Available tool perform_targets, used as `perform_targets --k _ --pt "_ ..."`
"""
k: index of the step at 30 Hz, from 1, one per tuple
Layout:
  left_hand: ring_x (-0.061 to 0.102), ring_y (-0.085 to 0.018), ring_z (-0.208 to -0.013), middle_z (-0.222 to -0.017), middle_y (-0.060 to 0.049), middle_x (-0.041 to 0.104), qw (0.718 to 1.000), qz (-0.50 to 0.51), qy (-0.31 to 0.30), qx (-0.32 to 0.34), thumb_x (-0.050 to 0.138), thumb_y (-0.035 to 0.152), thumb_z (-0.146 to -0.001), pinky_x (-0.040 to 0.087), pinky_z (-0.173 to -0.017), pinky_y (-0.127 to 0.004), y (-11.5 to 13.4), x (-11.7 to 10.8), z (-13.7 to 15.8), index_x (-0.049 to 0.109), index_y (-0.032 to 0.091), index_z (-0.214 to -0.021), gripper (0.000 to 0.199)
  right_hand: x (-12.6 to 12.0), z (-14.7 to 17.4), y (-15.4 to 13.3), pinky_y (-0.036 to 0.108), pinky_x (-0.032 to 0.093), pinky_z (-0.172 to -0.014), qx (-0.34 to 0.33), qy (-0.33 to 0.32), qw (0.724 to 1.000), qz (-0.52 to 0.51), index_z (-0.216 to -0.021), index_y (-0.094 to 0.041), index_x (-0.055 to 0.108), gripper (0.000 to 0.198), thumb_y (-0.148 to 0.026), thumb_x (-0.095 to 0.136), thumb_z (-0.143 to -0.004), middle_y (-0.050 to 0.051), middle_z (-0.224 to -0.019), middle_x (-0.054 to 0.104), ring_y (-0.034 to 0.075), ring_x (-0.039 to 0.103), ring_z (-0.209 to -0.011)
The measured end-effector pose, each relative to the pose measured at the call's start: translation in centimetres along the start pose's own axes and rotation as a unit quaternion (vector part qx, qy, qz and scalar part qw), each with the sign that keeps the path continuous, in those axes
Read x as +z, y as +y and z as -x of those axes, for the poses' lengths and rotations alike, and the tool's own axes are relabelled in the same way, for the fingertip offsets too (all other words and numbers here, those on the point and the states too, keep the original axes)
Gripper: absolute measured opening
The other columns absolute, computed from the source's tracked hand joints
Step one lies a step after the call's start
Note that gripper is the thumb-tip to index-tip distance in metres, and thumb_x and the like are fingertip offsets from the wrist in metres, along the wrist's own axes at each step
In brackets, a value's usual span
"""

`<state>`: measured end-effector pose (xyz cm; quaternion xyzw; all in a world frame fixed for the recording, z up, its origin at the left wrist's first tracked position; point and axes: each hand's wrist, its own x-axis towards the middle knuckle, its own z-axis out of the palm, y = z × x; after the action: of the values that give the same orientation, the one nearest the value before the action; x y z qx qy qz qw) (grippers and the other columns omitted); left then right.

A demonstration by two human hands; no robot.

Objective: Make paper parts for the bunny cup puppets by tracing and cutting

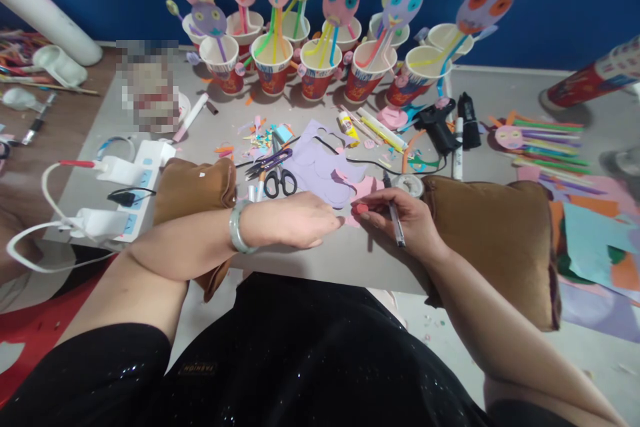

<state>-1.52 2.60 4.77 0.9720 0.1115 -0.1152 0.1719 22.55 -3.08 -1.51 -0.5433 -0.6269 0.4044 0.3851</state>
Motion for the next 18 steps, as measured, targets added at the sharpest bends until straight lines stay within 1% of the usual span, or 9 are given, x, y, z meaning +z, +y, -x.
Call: perform_targets --k 2,4,7,10,12,18 --pt "0.067 -0.02 -0.077 -0.093 -0.01 0.073 1.0 -0.006 0.029 -0.003 0.059 0.021 -0.095 0.041 -0.062 -0.033 -0.1 0.1 -0.1 0.065 0.012 -0.104 0.014 0.0 0.0 -0.1 0.038 0.063 -0.07 0.009 -0.002 1.0 -0.009 -0.094 -0.025 0.073 0.027 -0.046 0.083 -0.079 0.006 -0.087 0.077 0.022 0.073 -0.075" --pt "0.065 -0.019 -0.074 -0.089 -0.009 0.072 0.998 -0.01 0.062 -0.008 0.057 0.021 -0.096 0.041 -0.061 -0.032 -0.3 0.2 -0.2 0.064 0.012 -0.109 0.018 0.0 0.0 -0.1 0.036 0.063 -0.069 0.015 -0.005 1.0 -0.013 -0.094 -0.024 0.073 0.03 -0.048 0.083 -0.079 0.005 -0.086 0.078 0.021 0.072 -0.073" --pt "0.064 -0.019 -0.068 -0.08 -0.007 0.069 0.996 -0.01 0.089 -0.016 0.052 0.02 -0.098 0.038 -0.057 -0.03 -0.2 0.1 -0.4 0.058 0.012 -0.126 0.03 -0.2 -0.2 0.0 0.035 0.063 -0.068 0.007 -0.01 1.0 -0.014 -0.093 -0.024 0.071 0.033 -0.051 0.084 -0.078 0.005 -0.085 0.078 0.02 0.072 -0.072" --pt "0.062 -0.018 -0.064 -0.076 -0.005 0.068 0.997 -0.003 0.074 -0.025 0.047 0.017 -0.099 0.036 -0.055 -0.029 0.0 -0.4 -0.6 0.048 0.015 -0.142 0.043 -0.4 -0.3 0.0 0.035 0.064 -0.071 -0.004 -0.02 1.0 -0.024 -0.094 -0.025 0.071 0.032 -0.051 0.082 -0.079 0.005 -0.088 0.078 0.021 0.074 -0.076" --pt "0.061 -0.017 -0.062 -0.075 -0.004 0.067 0.998 0.0 0.059 -0.029 0.044 0.015 -0.099 0.035 -0.054 -0.028 0.1 -0.6 -0.6 0.045 0.017 -0.146 0.047 -0.5 -0.3 0.1 0.035 0.064 -0.071 -0.005 -0.025 0.999 -0.024 -0.095 -0.025 0.071 0.032 -0.051 0.081 -0.08 0.006 -0.089 0.078 0.021 0.074 -0.076" --pt "0.059 -0.017 -0.06 -0.075 -0.003 0.066 0.996 -0.01 0.075 -0.036 0.042 0.014 -0.099 0.035 -0.055 -0.028 -0.6 0.5 -0.7 0.05 0.02 -0.143 0.045 -0.4 -0.2 0.4 0.033 0.062 -0.067 -0.015 -0.011 1.0 -0.003 -0.095 -0.025 0.07 0.033 -0.052 0.082 -0.08 0.005 -0.087 0.077 0.02 0.071 -0.073"
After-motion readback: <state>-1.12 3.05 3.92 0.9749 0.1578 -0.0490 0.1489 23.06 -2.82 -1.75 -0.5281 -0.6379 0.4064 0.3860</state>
